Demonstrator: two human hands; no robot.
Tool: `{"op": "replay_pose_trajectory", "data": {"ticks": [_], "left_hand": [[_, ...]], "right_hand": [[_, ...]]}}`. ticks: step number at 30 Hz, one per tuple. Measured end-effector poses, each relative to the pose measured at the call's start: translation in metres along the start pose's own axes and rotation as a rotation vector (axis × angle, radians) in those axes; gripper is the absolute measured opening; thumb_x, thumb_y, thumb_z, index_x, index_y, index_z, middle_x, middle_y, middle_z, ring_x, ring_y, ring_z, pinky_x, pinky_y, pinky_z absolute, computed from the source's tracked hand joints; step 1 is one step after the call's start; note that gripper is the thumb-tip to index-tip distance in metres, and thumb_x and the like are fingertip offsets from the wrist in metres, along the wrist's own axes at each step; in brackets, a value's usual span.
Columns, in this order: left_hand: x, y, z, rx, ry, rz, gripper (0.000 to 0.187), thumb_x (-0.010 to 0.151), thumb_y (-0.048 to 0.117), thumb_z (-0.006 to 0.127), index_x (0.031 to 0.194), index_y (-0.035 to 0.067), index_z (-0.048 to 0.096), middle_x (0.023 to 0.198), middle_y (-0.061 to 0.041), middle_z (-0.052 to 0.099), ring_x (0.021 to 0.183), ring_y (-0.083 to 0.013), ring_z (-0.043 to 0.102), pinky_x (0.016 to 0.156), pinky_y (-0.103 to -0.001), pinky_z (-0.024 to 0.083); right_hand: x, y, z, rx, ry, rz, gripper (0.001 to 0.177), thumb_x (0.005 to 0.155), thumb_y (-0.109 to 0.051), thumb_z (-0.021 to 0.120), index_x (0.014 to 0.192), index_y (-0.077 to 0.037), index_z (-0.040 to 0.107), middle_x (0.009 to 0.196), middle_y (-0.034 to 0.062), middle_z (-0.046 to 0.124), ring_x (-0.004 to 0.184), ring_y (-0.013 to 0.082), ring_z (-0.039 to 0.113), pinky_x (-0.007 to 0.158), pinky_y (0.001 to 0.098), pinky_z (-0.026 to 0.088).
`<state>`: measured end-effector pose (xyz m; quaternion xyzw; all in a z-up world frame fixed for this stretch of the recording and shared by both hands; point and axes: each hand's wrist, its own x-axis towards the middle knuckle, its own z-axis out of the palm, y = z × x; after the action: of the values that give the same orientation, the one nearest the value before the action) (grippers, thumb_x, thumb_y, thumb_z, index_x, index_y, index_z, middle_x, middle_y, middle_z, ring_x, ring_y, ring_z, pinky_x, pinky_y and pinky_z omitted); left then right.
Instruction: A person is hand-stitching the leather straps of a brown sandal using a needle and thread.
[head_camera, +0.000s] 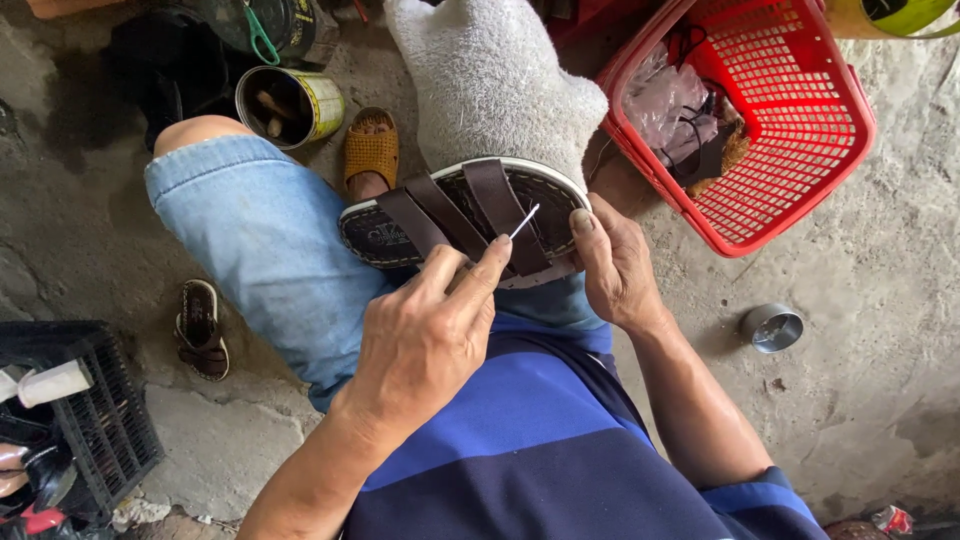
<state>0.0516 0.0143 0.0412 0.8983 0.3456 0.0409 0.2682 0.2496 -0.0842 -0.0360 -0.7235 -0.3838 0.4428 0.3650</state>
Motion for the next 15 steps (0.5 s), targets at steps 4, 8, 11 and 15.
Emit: {"op": "replay_pose_trajectory", "data": {"ticks": [4,8,11,15], "left_hand": [[0.000,0.001,0.000,0.004,0.012,0.003,0.042,0.097,0.012,0.068,0.138,0.017,0.065,0.091,-0.004,0.056,0.057,-0.0271,0.063,0.043,-0.041,0.048],[0.000,0.002,0.000,0.011,0.022,0.012,0.042,0.096,0.012,0.069,0.137,0.016,0.066,0.091,-0.004,0.055,0.057,-0.0264,0.063,0.042,-0.040,0.048],[0.002,0.003,0.000,0.025,0.023,0.017,0.042,0.095,0.012,0.068,0.136,0.016,0.067,0.089,-0.004,0.054,0.055,-0.0265,0.061,0.041,-0.040,0.047],[0.002,0.002,-0.002,0.041,0.002,0.020,0.047,0.090,0.013,0.071,0.136,0.017,0.066,0.090,-0.005,0.054,0.055,-0.0279,0.062,0.041,-0.042,0.048]], "right_hand": [[0.001,-0.001,-0.001,-0.009,-0.005,-0.019,0.041,0.112,-0.038,0.035,0.079,-0.013,0.040,0.068,-0.0037,0.040,0.062,0.0105,0.037,0.058,0.0293,0.030],[0.000,0.001,0.000,0.006,0.002,-0.026,0.040,0.112,-0.037,0.036,0.080,-0.013,0.039,0.071,-0.0046,0.036,0.065,0.0100,0.033,0.059,0.0292,0.029],[0.000,0.003,-0.002,-0.004,-0.026,-0.032,0.038,0.112,-0.036,0.035,0.082,-0.013,0.040,0.073,-0.0042,0.036,0.066,0.0107,0.034,0.061,0.0300,0.029],[0.012,-0.024,-0.014,0.101,-0.234,0.065,0.037,0.100,-0.036,0.058,0.118,-0.004,0.065,0.094,0.0004,0.066,0.084,0.0099,0.059,0.072,0.0270,0.050]]}}
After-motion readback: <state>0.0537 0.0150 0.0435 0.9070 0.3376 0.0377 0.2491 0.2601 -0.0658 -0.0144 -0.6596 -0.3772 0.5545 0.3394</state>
